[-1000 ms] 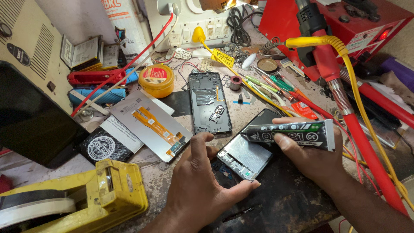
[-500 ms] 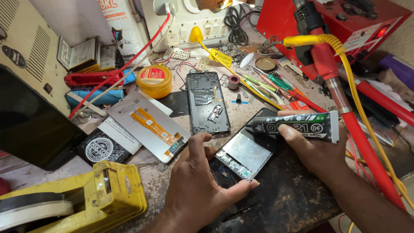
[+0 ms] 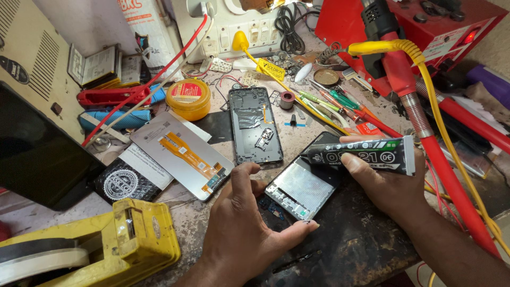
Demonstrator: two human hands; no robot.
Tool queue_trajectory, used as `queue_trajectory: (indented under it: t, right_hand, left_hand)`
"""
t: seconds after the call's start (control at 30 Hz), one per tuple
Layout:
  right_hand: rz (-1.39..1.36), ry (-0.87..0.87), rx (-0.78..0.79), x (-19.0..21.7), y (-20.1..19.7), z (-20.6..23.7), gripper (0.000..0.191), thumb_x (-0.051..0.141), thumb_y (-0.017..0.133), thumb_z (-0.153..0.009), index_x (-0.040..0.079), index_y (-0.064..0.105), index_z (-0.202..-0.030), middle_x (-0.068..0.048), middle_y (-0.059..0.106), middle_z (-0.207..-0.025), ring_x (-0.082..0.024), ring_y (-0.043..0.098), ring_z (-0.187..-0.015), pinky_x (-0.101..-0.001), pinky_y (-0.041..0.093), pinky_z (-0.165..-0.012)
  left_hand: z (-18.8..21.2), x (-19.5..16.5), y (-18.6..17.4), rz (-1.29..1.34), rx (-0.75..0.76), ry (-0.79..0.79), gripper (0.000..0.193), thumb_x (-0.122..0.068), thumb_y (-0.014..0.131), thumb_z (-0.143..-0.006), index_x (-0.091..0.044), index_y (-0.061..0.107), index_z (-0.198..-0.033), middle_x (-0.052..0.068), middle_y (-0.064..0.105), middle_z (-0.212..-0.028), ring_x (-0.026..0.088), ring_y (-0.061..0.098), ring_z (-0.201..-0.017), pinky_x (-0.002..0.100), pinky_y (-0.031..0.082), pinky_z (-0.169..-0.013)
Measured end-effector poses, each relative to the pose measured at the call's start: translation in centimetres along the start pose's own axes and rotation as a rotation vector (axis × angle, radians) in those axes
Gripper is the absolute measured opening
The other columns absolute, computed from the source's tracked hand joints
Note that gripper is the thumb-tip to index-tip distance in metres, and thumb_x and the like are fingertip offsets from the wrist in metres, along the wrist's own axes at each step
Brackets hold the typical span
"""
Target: The person uses a metal spudger to scrape adhesive residue from the back of a smartphone screen assembly. They then apply a thin line of adhesive from a tube along the screen's perimeter.
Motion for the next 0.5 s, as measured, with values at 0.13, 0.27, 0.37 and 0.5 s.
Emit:
queue_trajectory:
  t: [0.13, 0.27, 0.37, 0.5]
  right_hand:
    - [0.069, 0.008, 0.006, -0.03, -0.03, -0.07, 0.025, 0.011, 0.079, -0.084, 0.002, 0.078, -0.107, -0.006, 0.08, -0.099, -0.008, 0.072, -0.084, -0.0262, 0.059, -0.08]
    - [0.115, -0.015, 0.015, -0.04, -0.01, -0.16, 0.026, 0.012, 0.079, -0.083, 0.002, 0.078, -0.106, -0.006, 0.08, -0.097, -0.008, 0.073, -0.082, -0.0264, 0.059, -0.079]
    - [0.096, -0.004, 0.009, -0.21, -0.16, -0.19, 0.026, 0.012, 0.079, -0.084, 0.001, 0.077, -0.108, -0.006, 0.08, -0.099, -0.009, 0.072, -0.084, -0.0268, 0.058, -0.08]
    - [-0.036, 0.02, -0.007, -0.58, -0.24, -0.12, 0.028, 0.011, 0.078, -0.086, 0.001, 0.076, -0.112, -0.007, 0.078, -0.103, -0.01, 0.071, -0.091, -0.0273, 0.058, -0.085]
  left_hand:
    - [-0.04, -0.01, -0.08, -0.005, 0.018, -0.029, 0.111, -0.057, 0.094, -0.057, 0.001, 0.036, -0.132, 0.019, 0.068, -0.097, 0.032, 0.071, -0.091, 0.044, 0.057, -0.08]
    - [-0.05, -0.05, 0.0, -0.012, 0.018, -0.038, 0.11, -0.056, 0.094, -0.056, 0.001, 0.036, -0.131, 0.019, 0.067, -0.097, 0.033, 0.071, -0.091, 0.044, 0.057, -0.08]
    - [-0.04, -0.02, 0.02, -0.003, 0.007, -0.023, 0.111, -0.056, 0.095, -0.056, 0.001, 0.036, -0.131, 0.019, 0.068, -0.097, 0.033, 0.071, -0.09, 0.044, 0.056, -0.08]
    - [-0.03, 0.04, 0.05, -0.009, 0.004, -0.015, 0.111, -0.055, 0.095, -0.056, 0.002, 0.036, -0.131, 0.019, 0.068, -0.097, 0.033, 0.071, -0.09, 0.045, 0.056, -0.079]
Point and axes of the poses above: each hand's wrist, its own z-axis away from the middle knuckle, its own y-axis out of the palm, x = y × z, the point moved 1 cm from there along -z, towards the middle knuckle
